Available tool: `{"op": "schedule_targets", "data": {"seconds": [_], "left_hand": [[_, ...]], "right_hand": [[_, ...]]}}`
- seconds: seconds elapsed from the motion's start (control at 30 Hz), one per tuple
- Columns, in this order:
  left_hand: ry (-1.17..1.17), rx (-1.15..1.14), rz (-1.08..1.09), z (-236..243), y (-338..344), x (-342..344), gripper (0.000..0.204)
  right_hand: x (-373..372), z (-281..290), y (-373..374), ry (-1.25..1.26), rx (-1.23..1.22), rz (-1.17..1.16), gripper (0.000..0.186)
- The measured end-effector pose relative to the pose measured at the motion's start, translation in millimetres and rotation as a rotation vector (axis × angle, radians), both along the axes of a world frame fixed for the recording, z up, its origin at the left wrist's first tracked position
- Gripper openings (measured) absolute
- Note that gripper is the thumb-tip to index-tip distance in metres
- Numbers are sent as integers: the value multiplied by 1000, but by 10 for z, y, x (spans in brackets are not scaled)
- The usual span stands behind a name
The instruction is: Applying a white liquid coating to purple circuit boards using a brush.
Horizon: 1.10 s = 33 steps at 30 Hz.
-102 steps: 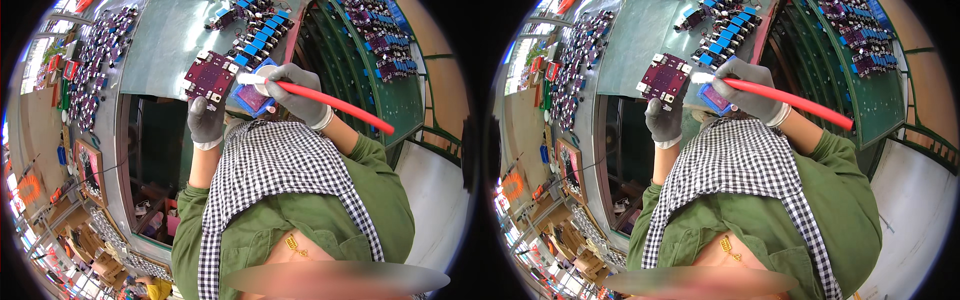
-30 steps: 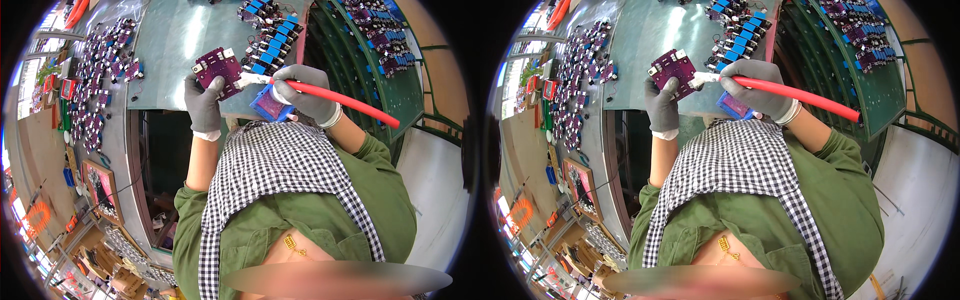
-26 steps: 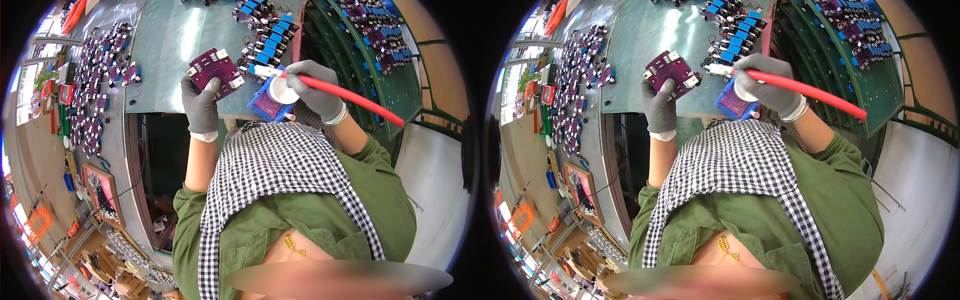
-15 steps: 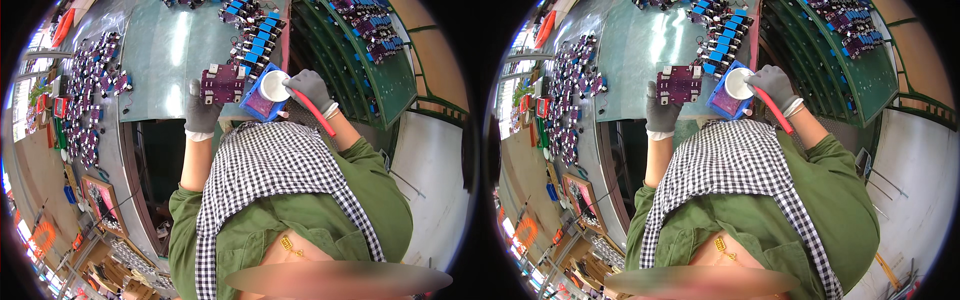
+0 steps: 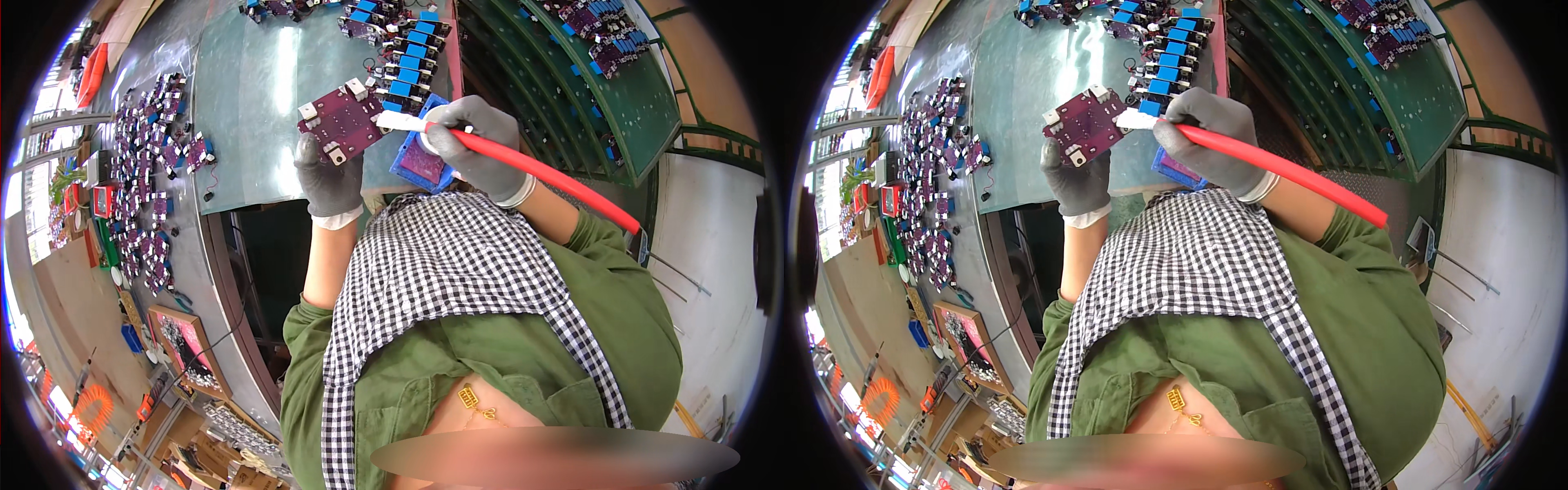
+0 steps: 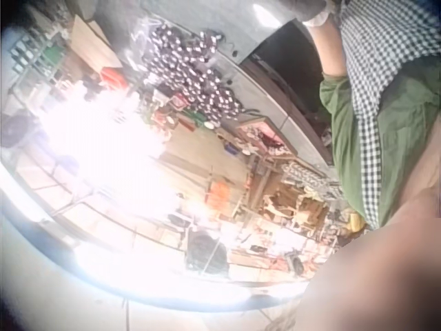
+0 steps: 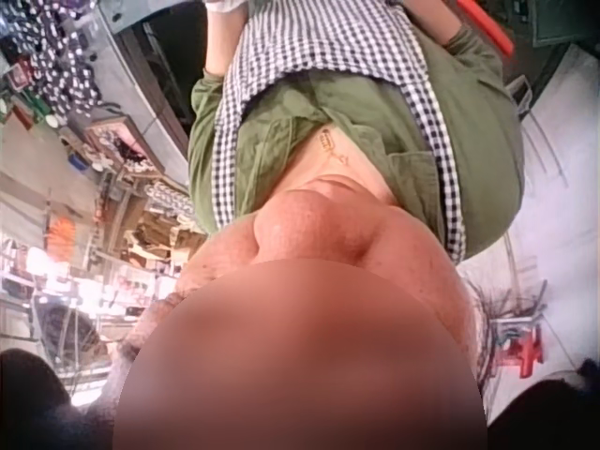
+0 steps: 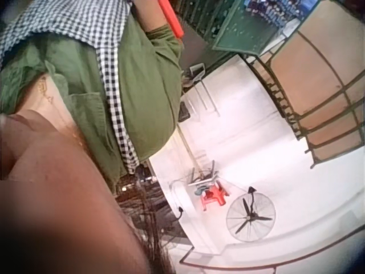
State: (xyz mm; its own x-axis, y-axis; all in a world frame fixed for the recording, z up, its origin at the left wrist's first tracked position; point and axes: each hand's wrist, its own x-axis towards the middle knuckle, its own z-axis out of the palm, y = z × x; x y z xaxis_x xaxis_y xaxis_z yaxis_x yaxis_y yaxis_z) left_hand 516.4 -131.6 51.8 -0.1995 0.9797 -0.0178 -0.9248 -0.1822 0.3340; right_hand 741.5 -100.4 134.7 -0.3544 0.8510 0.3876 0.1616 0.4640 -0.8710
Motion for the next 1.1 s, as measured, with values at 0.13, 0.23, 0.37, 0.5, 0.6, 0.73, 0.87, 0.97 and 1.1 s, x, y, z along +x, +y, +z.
{"op": "schedule_targets", "data": {"seconds": [0.13,0.23,0.37,0.5,0.6,0.73,0.87,0.97,1.1], "left_hand": [[-179,-57,31,127,0,-45,46],[-76,-48,141,203,-1,-78,45],[93,-47,139,322,-27,-73,44],[179,-71,220,353,-78,-37,38],[181,-52,270,178,-100,-70,35],[95,-94,283,-461,91,-562,33],[-88,-389,423,-1318,425,-1395,30],[-25,-616,444,-1597,537,-1795,48],[399,-921,467,-1376,599,-1282,79]], "right_hand": [[-72,42,30,-95,83,104,9],[-177,130,31,-16,60,125,12],[-437,293,-18,10,12,152,11],[-610,326,-22,-93,184,213,10],[-583,306,-43,-119,170,270,7],[-562,220,-59,-174,156,223,6],[-424,118,-17,-96,78,36,7],[-79,31,109,-162,-5,-210,10],[562,-111,336,-403,66,-285,9]]}}
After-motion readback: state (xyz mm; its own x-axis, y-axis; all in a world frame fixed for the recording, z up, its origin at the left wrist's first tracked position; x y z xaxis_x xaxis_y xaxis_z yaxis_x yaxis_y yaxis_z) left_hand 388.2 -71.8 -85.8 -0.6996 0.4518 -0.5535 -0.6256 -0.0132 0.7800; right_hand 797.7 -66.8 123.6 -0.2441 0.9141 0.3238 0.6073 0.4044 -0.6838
